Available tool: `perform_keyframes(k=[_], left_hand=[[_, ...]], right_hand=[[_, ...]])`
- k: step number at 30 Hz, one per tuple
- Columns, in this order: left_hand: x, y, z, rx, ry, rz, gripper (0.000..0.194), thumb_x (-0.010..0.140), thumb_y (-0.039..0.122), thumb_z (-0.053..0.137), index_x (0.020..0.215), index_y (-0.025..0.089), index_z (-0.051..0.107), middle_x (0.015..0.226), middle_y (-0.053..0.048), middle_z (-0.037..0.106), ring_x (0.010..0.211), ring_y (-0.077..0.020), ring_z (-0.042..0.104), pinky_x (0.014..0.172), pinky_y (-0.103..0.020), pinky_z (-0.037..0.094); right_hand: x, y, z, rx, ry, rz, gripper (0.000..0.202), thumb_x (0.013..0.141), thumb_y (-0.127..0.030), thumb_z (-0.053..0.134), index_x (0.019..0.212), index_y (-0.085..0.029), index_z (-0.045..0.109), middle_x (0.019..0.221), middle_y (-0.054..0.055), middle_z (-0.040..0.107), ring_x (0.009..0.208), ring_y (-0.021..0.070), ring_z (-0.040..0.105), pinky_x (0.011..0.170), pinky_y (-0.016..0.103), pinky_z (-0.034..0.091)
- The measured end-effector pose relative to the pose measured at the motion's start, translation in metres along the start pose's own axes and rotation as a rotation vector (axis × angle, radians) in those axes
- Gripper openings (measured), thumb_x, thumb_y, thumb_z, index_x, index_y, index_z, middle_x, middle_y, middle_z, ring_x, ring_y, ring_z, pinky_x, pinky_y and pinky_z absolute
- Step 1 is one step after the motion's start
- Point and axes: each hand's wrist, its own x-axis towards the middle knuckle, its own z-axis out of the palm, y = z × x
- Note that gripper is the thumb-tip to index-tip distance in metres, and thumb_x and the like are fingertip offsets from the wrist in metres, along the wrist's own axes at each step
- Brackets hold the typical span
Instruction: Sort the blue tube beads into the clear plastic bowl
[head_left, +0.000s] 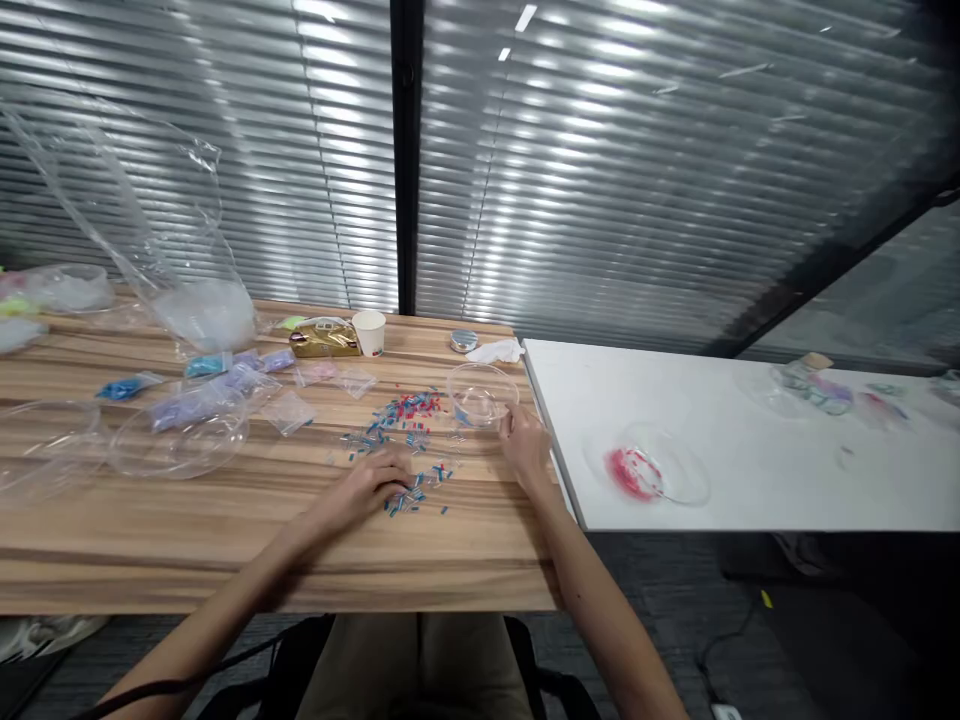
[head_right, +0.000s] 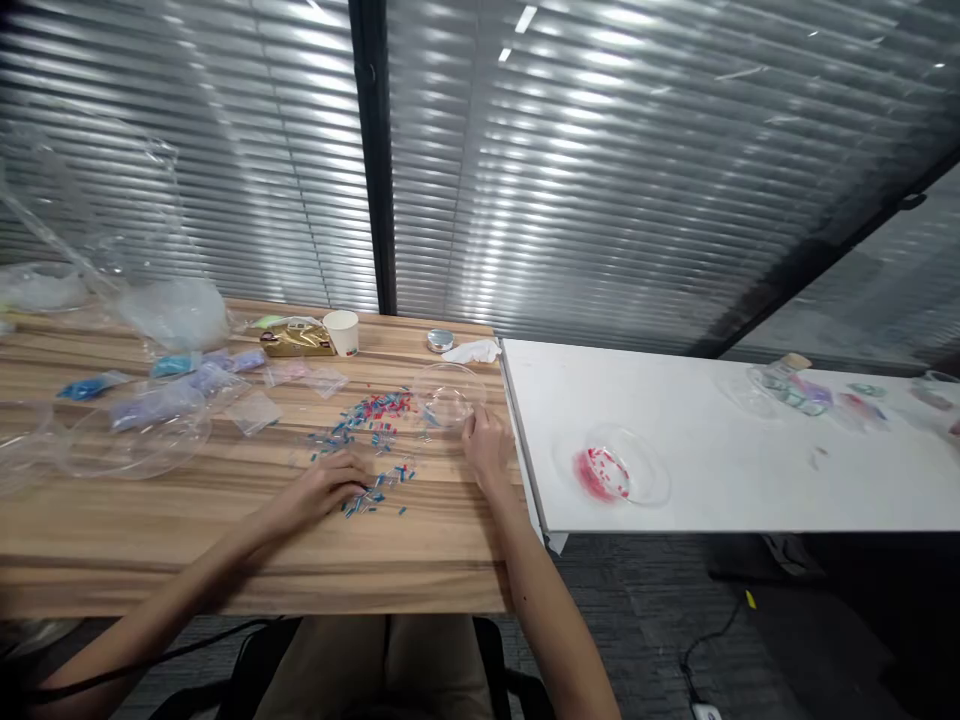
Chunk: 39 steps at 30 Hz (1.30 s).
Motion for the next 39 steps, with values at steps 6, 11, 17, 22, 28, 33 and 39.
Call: perform_keyframes(k=[6, 11, 17, 22, 28, 33, 39], left_hand=[[-0.04, 0.009, -0.001, 0.128, 0.183, -0.143, 0.029, 0.098, 0.031, 0.04, 0.11, 0.02, 0.064, 0.114, -0.009, 0.064, 0.11, -0.022, 0.056, 0.099, -0.038, 0.045], [-0.087, 0.032, 0.01, 0.297, 0.139, -0.205, 0.054, 0.099, 0.036, 0.039, 0.149, 0.022, 0.027, 0.149, -0.009, 0.039, 0.135, -0.0243, 0.038, 0.111, -0.04, 0.034], [-0.109, 0.036, 0.026, 0.439, 0.07, -0.114, 0.061, 0.099, 0.034, 0.037, 0.153, 0.022, 0.008, 0.152, -0.007, 0.033, 0.14, -0.0216, 0.03, 0.115, -0.042, 0.026], [-0.107, 0.034, 0.027, 0.431, 0.116, -0.149, 0.057, 0.1, 0.035, 0.036, 0.152, 0.022, 0.017, 0.151, -0.008, 0.033, 0.14, -0.0227, 0.031, 0.114, -0.043, 0.028], [-0.103, 0.039, 0.031, 0.454, 0.172, -0.177, 0.055, 0.1, 0.037, 0.035, 0.151, 0.02, 0.024, 0.151, -0.01, 0.035, 0.139, -0.0239, 0.032, 0.113, -0.044, 0.029], [-0.101, 0.042, 0.034, 0.476, 0.24, -0.201, 0.056, 0.1, 0.039, 0.032, 0.15, 0.016, 0.026, 0.15, -0.013, 0.035, 0.139, -0.0259, 0.032, 0.112, -0.046, 0.029], [-0.099, 0.043, 0.03, 0.502, 0.163, -0.166, 0.052, 0.1, 0.039, 0.03, 0.148, 0.019, 0.03, 0.151, -0.01, 0.034, 0.141, -0.0234, 0.028, 0.114, -0.044, 0.025]], right_hand=[[0.001, -0.011, -0.026, -0.089, -0.181, -0.003, 0.041, 0.09, -0.014, 0.044, 0.129, -0.011, 0.056, 0.087, 0.013, 0.071, 0.071, 0.0225, 0.065, 0.062, 0.03, 0.043], [-0.055, -0.031, -0.053, 0.075, -0.246, -0.187, 0.042, 0.09, -0.014, 0.044, 0.131, -0.012, 0.054, 0.106, 0.014, 0.069, 0.098, 0.0257, 0.064, 0.083, 0.036, 0.05], [-0.137, -0.052, -0.061, 0.297, -0.308, -0.467, 0.049, 0.097, -0.021, 0.038, 0.145, -0.014, 0.036, 0.145, 0.01, 0.044, 0.138, 0.0202, 0.035, 0.108, 0.041, 0.039], [-0.142, -0.062, -0.062, 0.222, -0.358, -0.47, 0.048, 0.099, -0.025, 0.038, 0.145, -0.017, 0.035, 0.148, 0.007, 0.038, 0.139, 0.0204, 0.032, 0.111, 0.045, 0.034], [-0.142, -0.067, -0.056, 0.209, -0.366, -0.448, 0.045, 0.099, -0.026, 0.038, 0.142, -0.016, 0.041, 0.149, 0.007, 0.038, 0.14, 0.0202, 0.03, 0.114, 0.046, 0.028], [-0.146, -0.066, -0.051, 0.155, -0.327, -0.349, 0.053, 0.097, -0.029, 0.041, 0.145, -0.006, 0.034, 0.152, 0.016, 0.028, 0.143, 0.0267, 0.022, 0.112, 0.046, 0.031], [-0.141, -0.081, -0.057, 0.165, -0.343, -0.433, 0.054, 0.098, -0.028, 0.04, 0.149, -0.019, 0.027, 0.155, 0.007, 0.025, 0.145, 0.0256, 0.015, 0.113, 0.05, 0.027]])
